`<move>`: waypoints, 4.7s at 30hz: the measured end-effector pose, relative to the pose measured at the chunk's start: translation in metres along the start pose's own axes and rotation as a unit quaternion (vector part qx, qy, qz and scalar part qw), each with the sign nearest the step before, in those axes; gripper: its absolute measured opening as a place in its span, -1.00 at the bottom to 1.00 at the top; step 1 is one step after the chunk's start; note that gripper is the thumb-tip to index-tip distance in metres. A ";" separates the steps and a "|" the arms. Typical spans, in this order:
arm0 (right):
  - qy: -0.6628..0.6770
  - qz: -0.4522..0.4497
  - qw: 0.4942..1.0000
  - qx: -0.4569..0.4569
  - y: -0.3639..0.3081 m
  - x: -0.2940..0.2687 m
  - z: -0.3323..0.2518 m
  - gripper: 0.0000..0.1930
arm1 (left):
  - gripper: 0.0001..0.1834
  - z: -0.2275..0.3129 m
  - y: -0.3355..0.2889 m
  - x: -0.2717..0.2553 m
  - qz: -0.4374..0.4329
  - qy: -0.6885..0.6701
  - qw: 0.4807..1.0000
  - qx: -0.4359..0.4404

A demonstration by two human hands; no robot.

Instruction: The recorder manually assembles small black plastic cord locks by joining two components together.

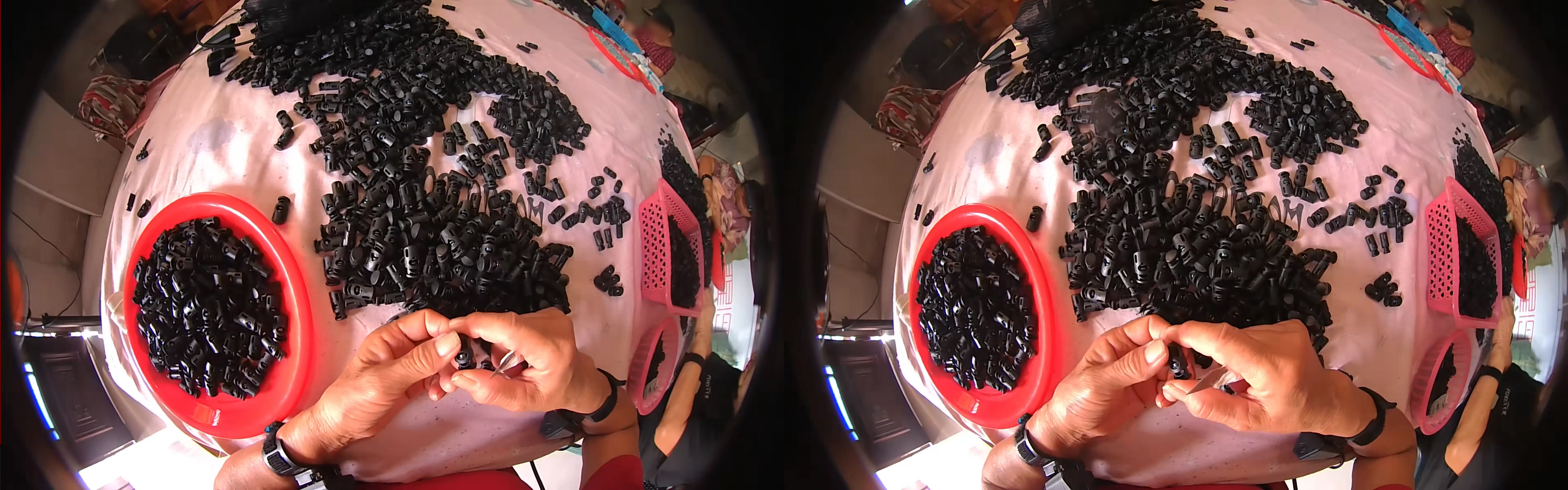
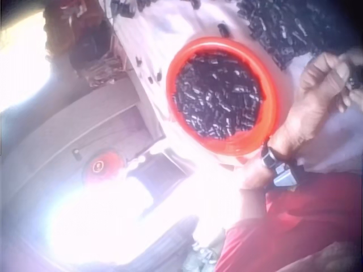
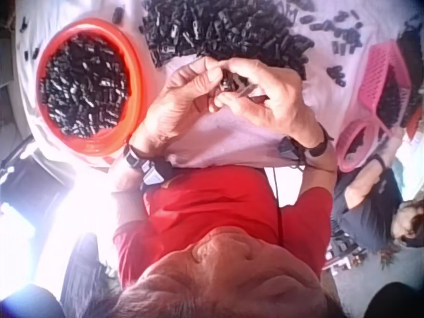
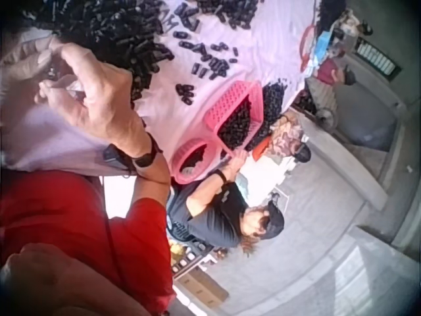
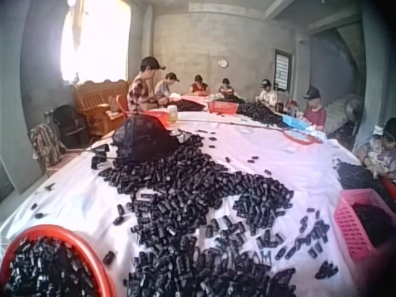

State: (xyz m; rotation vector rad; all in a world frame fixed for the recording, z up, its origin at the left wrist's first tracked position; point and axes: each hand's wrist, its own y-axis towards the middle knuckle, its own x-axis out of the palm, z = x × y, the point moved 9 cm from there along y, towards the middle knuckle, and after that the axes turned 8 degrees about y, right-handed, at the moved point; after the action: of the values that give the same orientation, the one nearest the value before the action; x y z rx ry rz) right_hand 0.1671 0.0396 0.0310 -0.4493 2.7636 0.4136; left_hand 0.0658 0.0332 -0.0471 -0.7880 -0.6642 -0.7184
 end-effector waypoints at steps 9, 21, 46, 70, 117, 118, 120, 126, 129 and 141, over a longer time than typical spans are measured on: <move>0.025 -0.026 0.998 0.049 -0.001 -0.007 -0.007 -0.66 | -0.79 -0.003 -0.001 -0.001 -0.007 -0.011 1.000 -0.025; 0.089 0.014 0.987 0.133 0.000 -0.007 0.004 -0.87 | -0.74 -0.001 -0.002 -0.001 0.017 0.051 0.998 -0.011; -0.057 0.011 0.998 0.036 0.002 -0.006 -0.001 -0.70 | -0.78 -0.004 -0.004 0.001 -0.005 -0.017 0.999 -0.034; -0.144 -0.001 0.987 0.076 0.000 -0.002 0.007 -0.56 | -0.73 -0.008 -0.004 -0.003 0.002 0.013 0.999 -0.041; -0.208 0.025 0.977 0.026 -0.002 -0.001 0.005 -0.49 | -0.75 -0.008 -0.004 -0.003 0.025 0.015 0.999 -0.031; -0.213 0.022 0.976 0.027 -0.002 -0.001 0.005 -0.50 | -0.75 -0.008 -0.004 -0.003 0.024 0.017 0.999 -0.033; -0.221 0.016 0.975 0.025 -0.003 0.000 0.004 -0.50 | -0.75 -0.010 -0.004 -0.004 0.025 0.013 0.999 -0.035; -0.236 0.002 0.971 0.023 -0.004 0.003 0.003 -0.52 | -0.75 -0.011 -0.003 -0.005 0.032 0.010 0.999 -0.038; -0.223 0.020 0.975 0.013 -0.003 0.001 0.001 -0.51 | -0.75 -0.011 -0.004 -0.005 0.037 0.008 0.998 -0.044; -0.221 0.036 0.974 0.013 -0.003 -0.001 0.003 -0.47 | -0.73 -0.010 -0.004 -0.004 0.026 0.010 0.999 -0.032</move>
State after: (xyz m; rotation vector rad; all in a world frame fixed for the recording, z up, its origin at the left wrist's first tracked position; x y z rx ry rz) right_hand 0.1694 0.0381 0.0281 -0.2167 2.3528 0.4329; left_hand 0.0629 0.0249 -0.0540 -0.8535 -0.6025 -0.7032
